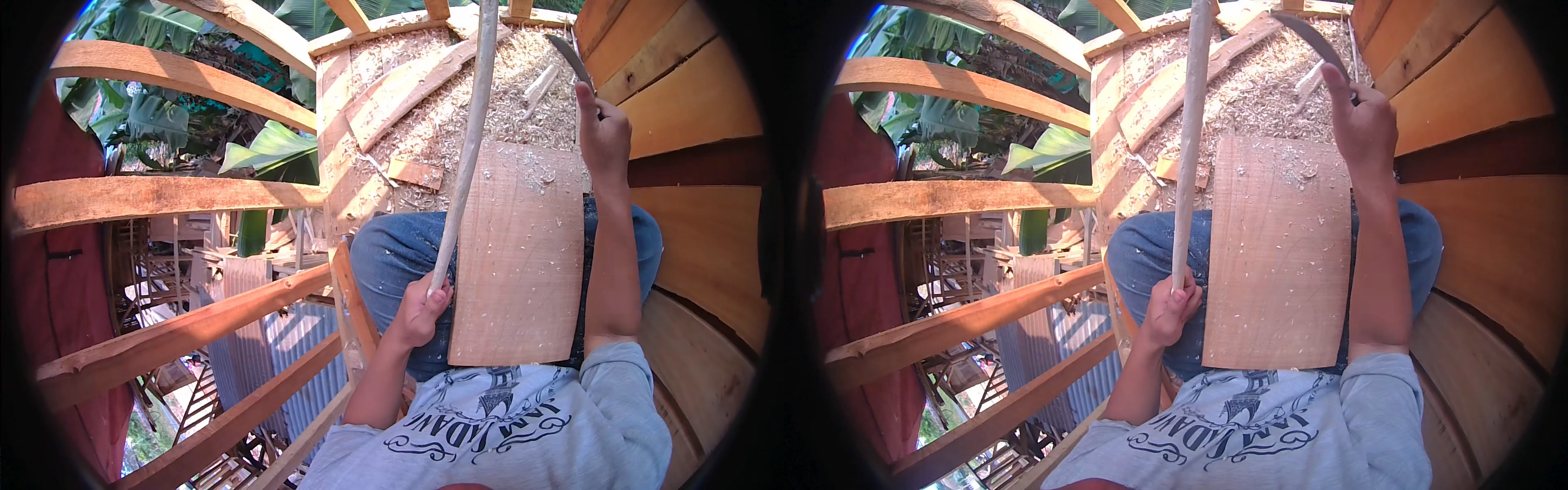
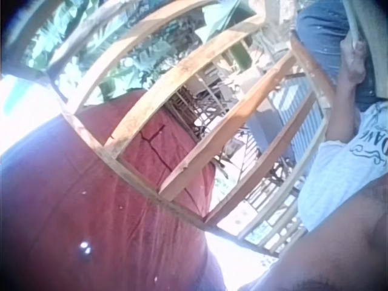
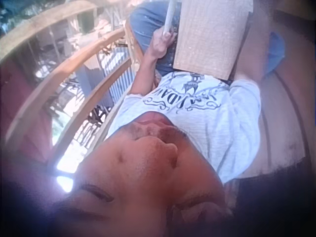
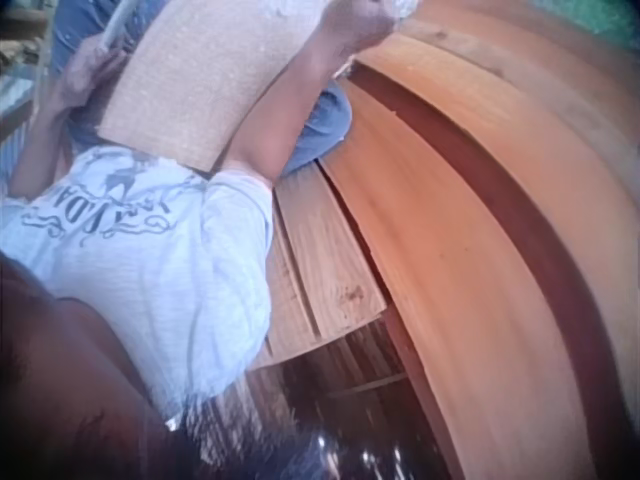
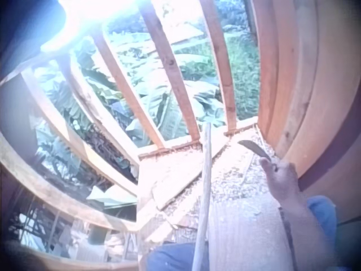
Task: The person sits cross-legged on a wooden platform and uses a curved knife to shave and shape a long, thin piece of wood. They hold the wood in their left hand and the knife in their right, repeatedly scraping the surface to remove thin layers of wood.
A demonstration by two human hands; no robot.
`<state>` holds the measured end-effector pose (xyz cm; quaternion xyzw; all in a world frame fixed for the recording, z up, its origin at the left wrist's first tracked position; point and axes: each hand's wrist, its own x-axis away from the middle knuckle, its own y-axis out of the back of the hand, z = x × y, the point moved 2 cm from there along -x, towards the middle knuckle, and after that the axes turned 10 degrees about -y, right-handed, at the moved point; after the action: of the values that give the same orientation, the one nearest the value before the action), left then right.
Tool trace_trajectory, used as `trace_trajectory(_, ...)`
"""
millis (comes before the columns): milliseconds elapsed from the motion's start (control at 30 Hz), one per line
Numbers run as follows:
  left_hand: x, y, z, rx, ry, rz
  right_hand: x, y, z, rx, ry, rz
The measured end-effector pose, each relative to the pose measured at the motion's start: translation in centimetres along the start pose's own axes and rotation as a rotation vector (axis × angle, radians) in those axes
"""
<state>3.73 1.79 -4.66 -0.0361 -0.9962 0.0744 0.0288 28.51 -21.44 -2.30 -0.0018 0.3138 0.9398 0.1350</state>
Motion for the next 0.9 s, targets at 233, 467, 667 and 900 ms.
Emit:
trace_trajectory(233, -0.6, 1.0, 0.1, 0.293, 0.105, 0.003, 5.5, 1.4, 1.4, 0.207, 0.264, 0.222)
trace_trajectory(467, -0.6, 1.7, -1.0, 0.582, 0.158, 0.028, 9.6, -1.0, 0.9, -0.016, 0.142, 0.443)
trace_trajectory(667, -1.0, 1.0, -2.2, 0.483, 0.209, 0.007, 11.9, -1.4, 2.0, 0.032, 0.392, 0.496)
trace_trajectory(900, -1.0, -1.5, -3.8, 0.128, 0.128, 0.026, 12.6, 0.8, 3.3, 0.146, 0.526, 0.386)
